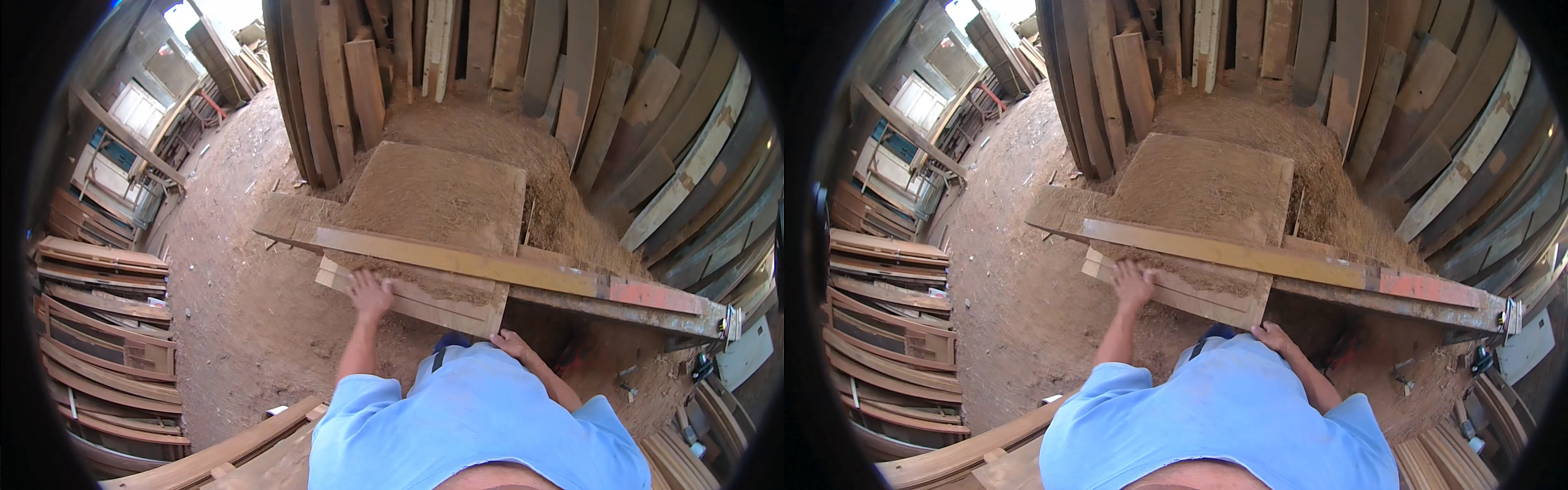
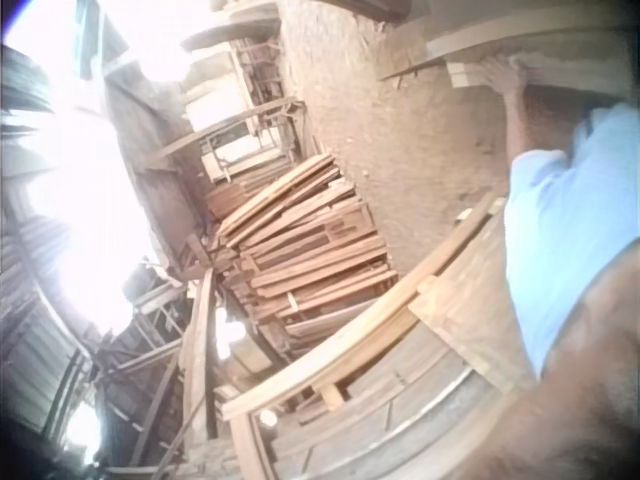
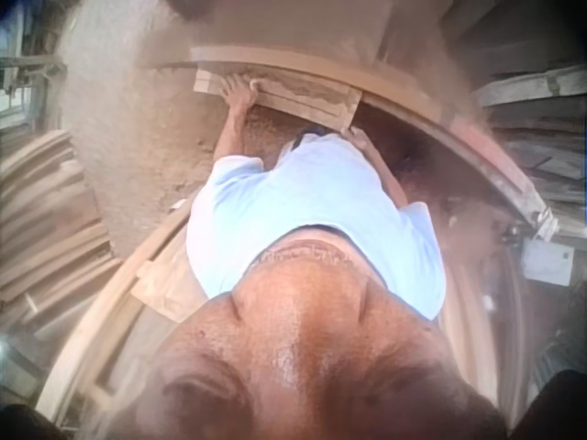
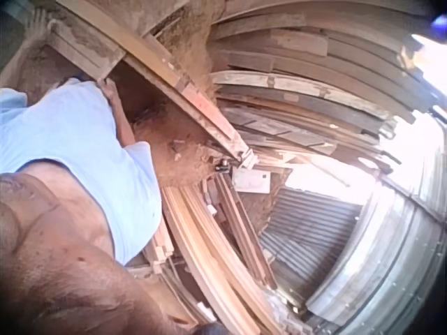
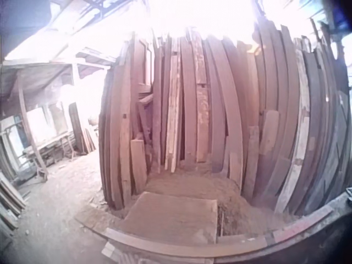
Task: The person uses a belt sander by hand to smooth the surface and edges of a wooden board, then moves the board aside to reveal another piece of wood underneath and clears away sawdust by hand.
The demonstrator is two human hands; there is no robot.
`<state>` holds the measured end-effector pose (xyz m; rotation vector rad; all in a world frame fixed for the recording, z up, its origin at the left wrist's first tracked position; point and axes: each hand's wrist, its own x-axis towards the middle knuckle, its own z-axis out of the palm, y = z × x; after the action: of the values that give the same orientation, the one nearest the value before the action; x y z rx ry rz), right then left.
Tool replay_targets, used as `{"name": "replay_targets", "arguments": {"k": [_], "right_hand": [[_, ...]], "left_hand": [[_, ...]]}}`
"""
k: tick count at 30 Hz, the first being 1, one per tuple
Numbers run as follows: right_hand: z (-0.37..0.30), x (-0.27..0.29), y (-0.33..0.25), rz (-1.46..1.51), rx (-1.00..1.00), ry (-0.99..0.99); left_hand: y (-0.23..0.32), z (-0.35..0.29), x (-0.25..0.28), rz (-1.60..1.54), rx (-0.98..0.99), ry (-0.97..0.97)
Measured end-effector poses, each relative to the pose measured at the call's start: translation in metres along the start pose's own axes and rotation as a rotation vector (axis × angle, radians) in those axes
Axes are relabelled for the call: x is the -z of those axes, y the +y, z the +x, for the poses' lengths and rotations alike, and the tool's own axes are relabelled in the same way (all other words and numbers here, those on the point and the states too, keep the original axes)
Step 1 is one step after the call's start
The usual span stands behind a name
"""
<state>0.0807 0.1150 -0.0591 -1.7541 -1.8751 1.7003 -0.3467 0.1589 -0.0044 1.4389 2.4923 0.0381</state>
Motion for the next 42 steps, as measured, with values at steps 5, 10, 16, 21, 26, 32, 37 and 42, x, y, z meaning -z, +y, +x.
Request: {"name": "replay_targets", "arguments": {"k": [5,10,16,21,26,32,37,42], "right_hand": [[0.01,-0.003,0.003,0.268,-0.096,0.009],[0.017,-0.007,0.003,0.378,-0.225,0.039],[0.019,-0.002,0.002,0.486,-0.304,0.139],[0.027,0.031,0.0,0.551,-0.382,0.241],[0.026,0.033,-0.012,0.625,-0.419,0.232],[0.017,0.048,0.005,0.588,-0.495,0.275],[0.012,0.037,-0.009,0.591,-0.457,0.249],[-0.008,0.047,0.023,0.496,-0.415,0.195]], "left_hand": [[-0.075,0.079,0.046,0.014,0.273,-0.086],[-0.102,0.106,0.07,-0.228,0.313,-0.218],[-0.099,0.096,0.07,-0.191,0.273,-0.19],[-0.105,0.083,0.059,-0.117,0.223,-0.255],[-0.134,0.097,0.041,-0.224,0.205,-0.174],[-0.083,0.058,0.021,-0.348,0.358,-0.042],[-0.148,0.048,0.008,-0.339,0.171,0.027],[-0.109,0.074,0.048,-0.356,0.154,-0.25]]}}
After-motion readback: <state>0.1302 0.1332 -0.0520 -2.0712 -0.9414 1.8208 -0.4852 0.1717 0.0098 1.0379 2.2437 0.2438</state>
